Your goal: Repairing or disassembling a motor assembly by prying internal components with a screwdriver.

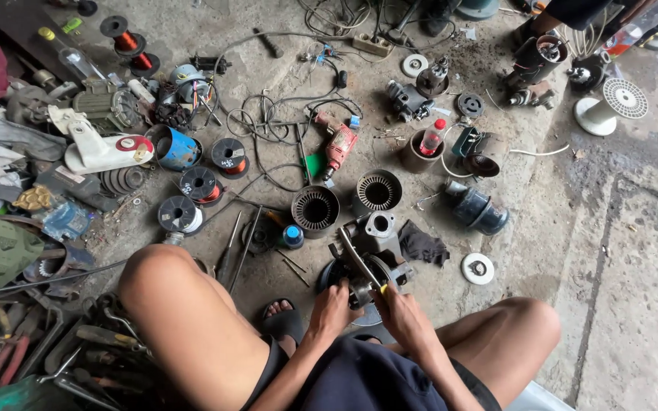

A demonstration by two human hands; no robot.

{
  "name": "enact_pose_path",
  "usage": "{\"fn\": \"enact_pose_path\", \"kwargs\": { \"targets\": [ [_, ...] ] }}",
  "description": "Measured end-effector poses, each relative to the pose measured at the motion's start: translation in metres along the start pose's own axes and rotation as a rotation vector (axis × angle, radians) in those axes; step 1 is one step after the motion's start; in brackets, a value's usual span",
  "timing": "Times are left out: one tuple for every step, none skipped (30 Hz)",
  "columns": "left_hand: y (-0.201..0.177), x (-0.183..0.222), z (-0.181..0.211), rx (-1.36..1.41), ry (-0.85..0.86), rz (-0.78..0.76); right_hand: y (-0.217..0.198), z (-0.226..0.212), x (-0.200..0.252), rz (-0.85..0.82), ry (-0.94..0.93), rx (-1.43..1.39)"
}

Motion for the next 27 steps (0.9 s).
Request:
{"fn": "enact_pose_path", "kwargs": {
  "targets": [
    [-0.007, 0.004, 0.006, -0.008, 0.002, -0.005, -0.014, -0.008, 0.006, 0.003, 0.004, -0.008],
    [-0.012, 0.002, 0.013, -0.037, -0.056, -0.018, -0.031, -0.014, 0.007, 0.009, 0.004, -0.013],
    [-0.017, -0.001, 0.018, -0.066, -0.115, -0.031, -0.046, -0.02, 0.008, 0.015, 0.003, -0.017],
    [-0.023, -0.002, 0.025, -0.061, -0.123, -0.024, -0.057, -0.016, 0.017, 0.007, -0.005, -0.013],
    [-0.029, -0.004, 0.031, -0.073, -0.1, 0.0, -0.067, -0.011, 0.026, -0.031, 0.036, 0.007],
    [-0.034, 0.002, 0.035, -0.088, -0.083, 0.012, -0.076, -0.006, 0.041, -0.076, 0.089, 0.025],
    [-0.024, 0.003, 0.03, -0.085, -0.096, 0.007, -0.066, 0.002, 0.043, -0.09, 0.092, 0.028],
    [-0.016, 0.003, 0.023, -0.055, -0.07, 0.003, -0.054, 0.008, 0.043, -0.123, 0.108, 0.047],
    [-0.009, 0.004, 0.018, -0.025, -0.044, -0.001, -0.043, 0.014, 0.045, -0.156, 0.123, 0.067],
    [-0.012, 0.002, 0.021, -0.031, -0.045, 0.004, -0.038, 0.004, 0.033, -0.156, 0.117, 0.062],
    [-0.015, 0.002, 0.024, -0.02, -0.071, -0.037, -0.035, -0.008, 0.022, -0.114, 0.113, 0.056],
    [-0.018, 0.001, 0.028, -0.007, -0.103, -0.074, -0.032, -0.019, 0.011, -0.076, 0.104, 0.05],
    [-0.008, 0.004, 0.018, -0.012, -0.108, -0.064, -0.029, -0.016, 0.005, -0.08, 0.093, 0.046],
    [0.0, 0.001, 0.01, -0.02, -0.037, -0.042, -0.026, -0.013, -0.002, -0.056, 0.047, 0.049],
    [0.008, -0.001, 0.0, -0.028, 0.034, -0.02, -0.022, -0.012, -0.01, -0.031, 0.0, 0.052],
    [-0.006, -0.006, 0.015, -0.031, 0.02, 0.001, -0.039, -0.016, -0.006, -0.042, -0.023, 0.05],
    [-0.019, -0.01, 0.028, -0.072, -0.021, -0.038, -0.053, -0.018, -0.002, -0.116, 0.097, 0.067],
    [-0.029, -0.004, 0.04, -0.104, -0.091, -0.072, -0.067, -0.018, 0.005, -0.215, 0.207, 0.095],
    [-0.019, 0.002, 0.034, -0.098, -0.134, -0.047, -0.058, 0.017, 0.023, -0.252, 0.173, 0.104],
    [-0.011, 0.0, 0.029, -0.076, -0.105, -0.051, -0.051, 0.052, 0.035, -0.168, 0.055, 0.155],
    [-0.003, -0.002, 0.025, -0.055, -0.076, -0.055, -0.047, 0.087, 0.045, -0.083, -0.064, 0.199],
    [-0.005, -0.005, 0.025, -0.058, -0.088, -0.023, -0.021, 0.108, 0.051, -0.086, -0.098, 0.197],
    [-0.005, -0.009, 0.025, -0.025, -0.082, -0.049, -0.001, 0.132, 0.055, 0.08, -0.06, 0.227],
    [-0.001, -0.005, 0.028, 0.007, -0.067, -0.094, 0.019, 0.158, 0.07, 0.251, 0.0, 0.253],
    [-0.006, -0.011, 0.03, 0.004, -0.071, -0.081, 0.019, 0.143, 0.053, 0.25, -0.013, 0.248],
    [-0.008, -0.011, 0.033, -0.02, -0.051, -0.087, 0.02, 0.13, 0.045, 0.07, 0.01, 0.229],
    [-0.009, -0.011, 0.037, -0.045, -0.03, -0.092, 0.021, 0.117, 0.037, -0.109, 0.035, 0.209]
  ]
}}
Point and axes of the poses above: each hand's wrist, its own x-axis away from the middle knuckle, its own y-axis out of the palm, z = x × y, the point moved 2 cm from there along -x, towards the middle knuckle, and after that the axes turned 10 degrees about z, right-handed, at the moved point
